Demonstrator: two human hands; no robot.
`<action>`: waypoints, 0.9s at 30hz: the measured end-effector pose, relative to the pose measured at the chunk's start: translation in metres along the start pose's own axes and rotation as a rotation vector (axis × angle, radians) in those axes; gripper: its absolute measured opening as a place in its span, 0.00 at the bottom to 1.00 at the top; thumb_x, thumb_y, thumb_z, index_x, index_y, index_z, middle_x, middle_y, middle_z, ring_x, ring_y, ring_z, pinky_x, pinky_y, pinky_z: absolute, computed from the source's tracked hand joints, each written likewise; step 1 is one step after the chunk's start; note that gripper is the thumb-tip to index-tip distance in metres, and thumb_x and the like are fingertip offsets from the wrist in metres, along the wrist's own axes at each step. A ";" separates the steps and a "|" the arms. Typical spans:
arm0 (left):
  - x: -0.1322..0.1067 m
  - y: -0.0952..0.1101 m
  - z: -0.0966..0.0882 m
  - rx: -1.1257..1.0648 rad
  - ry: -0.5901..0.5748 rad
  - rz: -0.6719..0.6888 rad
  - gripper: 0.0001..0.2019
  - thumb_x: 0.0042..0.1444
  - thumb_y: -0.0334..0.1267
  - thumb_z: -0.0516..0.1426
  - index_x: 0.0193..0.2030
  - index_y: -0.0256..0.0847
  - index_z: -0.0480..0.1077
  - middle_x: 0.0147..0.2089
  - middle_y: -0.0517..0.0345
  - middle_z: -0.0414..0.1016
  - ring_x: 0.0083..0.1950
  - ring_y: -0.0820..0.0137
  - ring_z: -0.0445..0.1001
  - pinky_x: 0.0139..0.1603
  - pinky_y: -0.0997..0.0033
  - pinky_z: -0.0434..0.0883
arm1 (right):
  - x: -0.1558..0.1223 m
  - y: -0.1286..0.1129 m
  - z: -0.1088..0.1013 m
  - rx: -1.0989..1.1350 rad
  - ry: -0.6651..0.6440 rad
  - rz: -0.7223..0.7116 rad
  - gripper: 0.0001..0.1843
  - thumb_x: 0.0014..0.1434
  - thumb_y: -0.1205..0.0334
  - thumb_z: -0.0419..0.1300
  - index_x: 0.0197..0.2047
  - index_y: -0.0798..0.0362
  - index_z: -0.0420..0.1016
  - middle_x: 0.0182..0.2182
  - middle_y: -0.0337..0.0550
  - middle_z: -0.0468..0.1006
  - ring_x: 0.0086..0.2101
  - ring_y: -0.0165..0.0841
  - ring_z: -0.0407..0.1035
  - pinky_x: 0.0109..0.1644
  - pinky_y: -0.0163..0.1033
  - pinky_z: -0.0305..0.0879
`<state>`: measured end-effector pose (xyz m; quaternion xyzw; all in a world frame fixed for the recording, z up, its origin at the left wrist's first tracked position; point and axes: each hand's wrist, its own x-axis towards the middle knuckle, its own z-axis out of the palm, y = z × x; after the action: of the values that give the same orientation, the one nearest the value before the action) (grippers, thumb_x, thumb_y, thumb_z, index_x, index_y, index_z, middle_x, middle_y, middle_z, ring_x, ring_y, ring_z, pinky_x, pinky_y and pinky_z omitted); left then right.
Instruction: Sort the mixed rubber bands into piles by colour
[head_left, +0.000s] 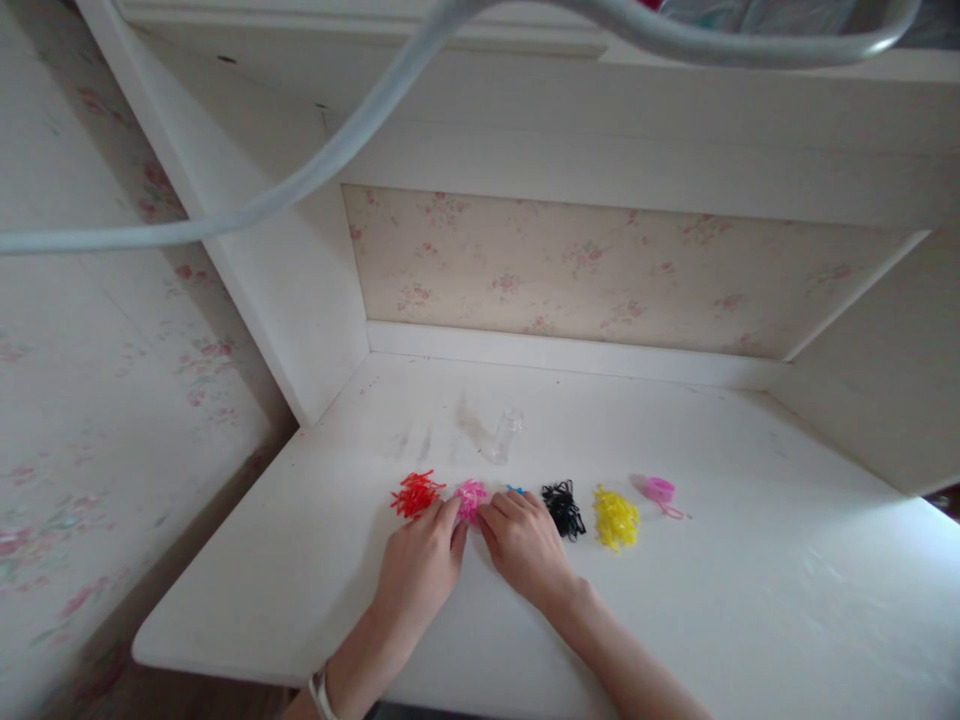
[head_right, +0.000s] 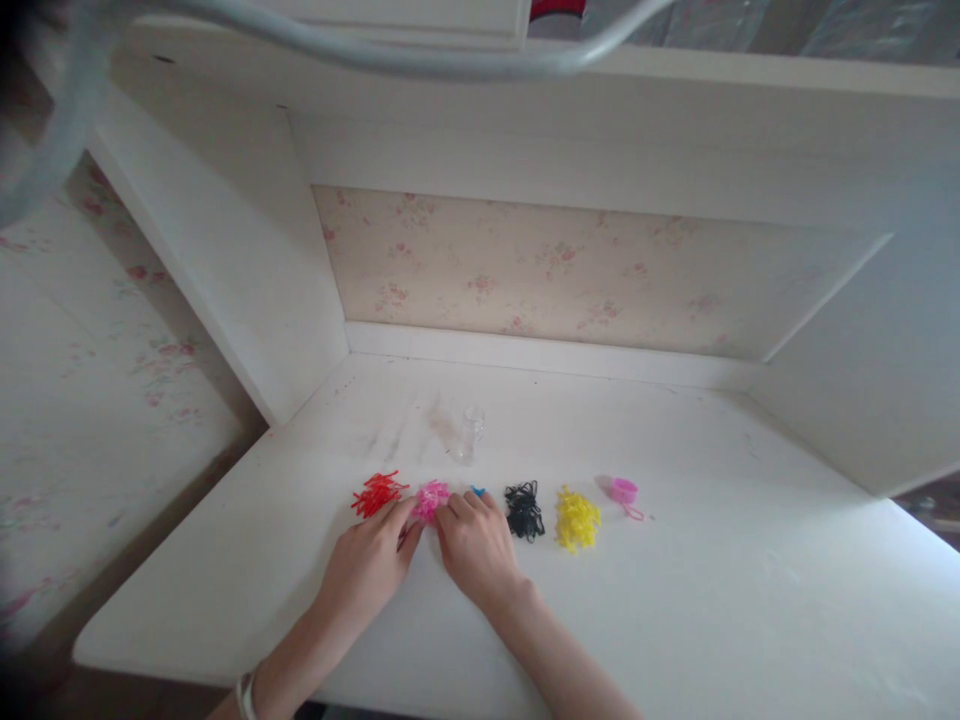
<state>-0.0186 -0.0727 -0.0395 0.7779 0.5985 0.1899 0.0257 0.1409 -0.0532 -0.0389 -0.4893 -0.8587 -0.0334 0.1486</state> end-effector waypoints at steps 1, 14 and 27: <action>0.001 0.000 0.000 0.024 -0.009 0.010 0.11 0.61 0.37 0.48 0.48 0.45 0.66 0.42 0.56 0.76 0.39 0.64 0.76 0.33 0.70 0.70 | 0.000 0.000 0.000 0.000 -0.001 -0.007 0.06 0.60 0.66 0.55 0.32 0.50 0.70 0.29 0.38 0.73 0.34 0.33 0.64 0.37 0.39 0.50; 0.000 -0.001 0.007 0.122 -0.038 0.058 0.10 0.60 0.32 0.47 0.42 0.45 0.68 0.42 0.57 0.74 0.36 0.65 0.76 0.29 0.71 0.68 | -0.005 0.009 -0.005 0.242 0.059 0.059 0.09 0.64 0.64 0.50 0.36 0.50 0.71 0.33 0.40 0.73 0.36 0.32 0.65 0.41 0.37 0.56; -0.016 -0.004 0.024 0.004 0.114 0.057 0.10 0.62 0.35 0.49 0.46 0.44 0.68 0.44 0.54 0.74 0.39 0.66 0.76 0.34 0.70 0.73 | -0.004 0.019 -0.008 0.565 0.240 0.216 0.12 0.64 0.61 0.48 0.35 0.51 0.71 0.31 0.41 0.72 0.34 0.32 0.66 0.40 0.35 0.61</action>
<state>-0.0177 -0.0822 -0.0672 0.7825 0.5771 0.2334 -0.0154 0.1605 -0.0482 -0.0342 -0.5095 -0.7535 0.1650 0.3814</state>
